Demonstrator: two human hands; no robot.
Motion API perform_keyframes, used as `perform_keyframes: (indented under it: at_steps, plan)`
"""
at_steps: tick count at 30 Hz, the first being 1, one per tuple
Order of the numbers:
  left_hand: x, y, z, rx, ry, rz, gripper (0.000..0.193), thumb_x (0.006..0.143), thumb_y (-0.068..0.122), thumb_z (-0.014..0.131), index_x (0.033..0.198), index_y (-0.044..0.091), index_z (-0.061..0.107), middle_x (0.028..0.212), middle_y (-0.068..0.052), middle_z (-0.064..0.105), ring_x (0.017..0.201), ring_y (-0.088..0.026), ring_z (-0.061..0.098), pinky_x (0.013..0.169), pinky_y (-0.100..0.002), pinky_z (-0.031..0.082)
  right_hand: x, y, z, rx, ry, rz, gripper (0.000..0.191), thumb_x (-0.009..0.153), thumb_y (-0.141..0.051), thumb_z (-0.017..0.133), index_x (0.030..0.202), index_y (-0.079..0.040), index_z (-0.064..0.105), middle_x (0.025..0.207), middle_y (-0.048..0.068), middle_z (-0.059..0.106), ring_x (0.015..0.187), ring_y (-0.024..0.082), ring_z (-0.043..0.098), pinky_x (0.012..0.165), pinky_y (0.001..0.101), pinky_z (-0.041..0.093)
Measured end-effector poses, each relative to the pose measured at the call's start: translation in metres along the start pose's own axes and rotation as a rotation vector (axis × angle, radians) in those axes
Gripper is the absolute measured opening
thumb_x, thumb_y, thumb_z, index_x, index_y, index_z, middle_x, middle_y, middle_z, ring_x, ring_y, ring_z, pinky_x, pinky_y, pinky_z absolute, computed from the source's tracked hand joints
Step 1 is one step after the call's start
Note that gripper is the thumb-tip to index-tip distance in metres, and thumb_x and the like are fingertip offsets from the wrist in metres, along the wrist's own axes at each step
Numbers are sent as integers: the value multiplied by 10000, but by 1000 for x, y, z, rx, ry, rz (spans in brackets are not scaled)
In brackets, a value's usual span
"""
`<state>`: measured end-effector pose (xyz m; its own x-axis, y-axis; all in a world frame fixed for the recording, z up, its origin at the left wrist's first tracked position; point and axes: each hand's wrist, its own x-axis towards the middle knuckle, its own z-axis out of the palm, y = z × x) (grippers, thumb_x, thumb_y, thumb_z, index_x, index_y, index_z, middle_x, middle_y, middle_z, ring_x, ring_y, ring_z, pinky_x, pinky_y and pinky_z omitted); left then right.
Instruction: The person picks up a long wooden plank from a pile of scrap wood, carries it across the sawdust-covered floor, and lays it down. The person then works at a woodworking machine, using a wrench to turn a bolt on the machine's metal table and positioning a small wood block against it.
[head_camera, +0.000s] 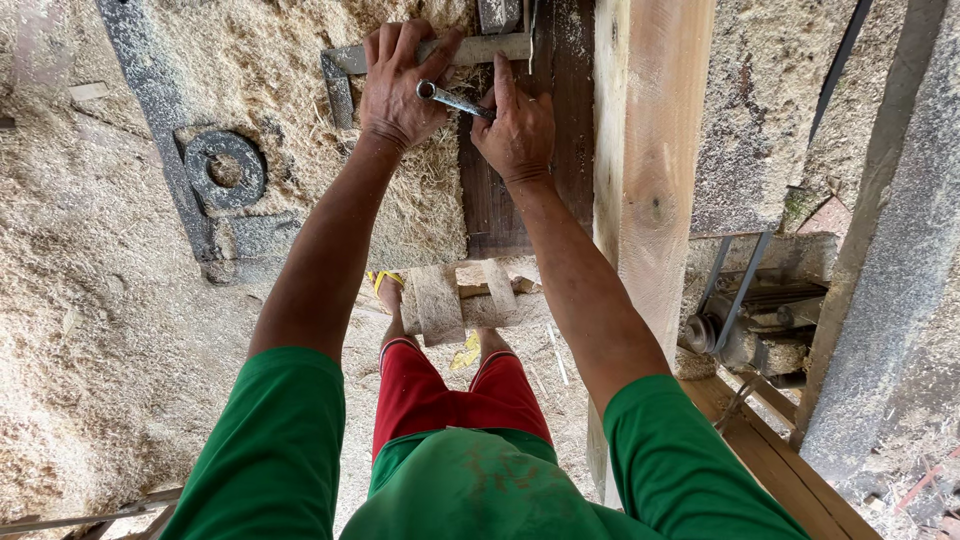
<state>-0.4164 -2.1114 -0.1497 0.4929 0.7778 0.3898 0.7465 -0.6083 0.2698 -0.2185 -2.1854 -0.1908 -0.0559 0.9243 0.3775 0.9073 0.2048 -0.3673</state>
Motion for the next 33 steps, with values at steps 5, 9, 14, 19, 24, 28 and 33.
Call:
perform_keyframes:
  at_steps: [5,9,14,19,24,28,33]
  plan:
    - [1,0,-1,-21,-2,4,499,960,298,811,1434,228,673,1237,-63,528,1154,-273,479,1024,-463,380,1,-1,-2,2,-3,10,879,803,-86,729,1584,-39,328,828,-60,683,685,140,638,666,398,422]
    - [2,1,-2,-21,-15,3,510,940,294,807,1426,219,670,1220,-68,527,1144,-278,480,1022,-470,378,0,-1,-1,-4,-5,6,888,807,-84,722,1592,-43,307,835,-57,691,692,146,647,676,402,430]
    - [-1,0,-2,16,-9,4,515,954,232,766,1459,234,667,1243,-55,523,1165,-260,477,1048,-458,377,-1,0,-1,38,53,-3,1068,830,-109,747,1656,-73,71,857,-84,699,724,117,665,794,403,492]
    - [0,0,0,18,-39,-10,520,943,228,763,1452,239,659,1235,-54,520,1159,-259,477,1049,-457,378,4,-3,-3,-4,-25,40,1170,785,-165,789,1634,-42,-7,822,-75,708,670,133,661,728,402,476]
    - [2,0,0,38,-46,-1,513,952,256,777,1450,241,654,1237,-60,518,1148,-260,476,1034,-453,375,12,-8,-5,-114,-77,89,1131,833,-199,789,1617,0,0,669,-19,651,530,158,603,628,396,436]
    - [3,1,0,9,-62,-20,492,967,274,779,1443,243,657,1227,-52,521,1141,-260,475,1042,-459,375,15,-7,-6,-65,-19,59,1173,784,-205,784,1621,-11,-14,691,-28,666,548,141,613,594,380,422]
    - [5,3,-1,-18,-58,-26,474,988,292,785,1441,228,660,1215,-58,519,1136,-263,475,1029,-461,373,15,-5,-5,-78,-56,67,1175,808,-225,805,1615,-3,-20,678,-34,664,531,135,608,585,390,424]
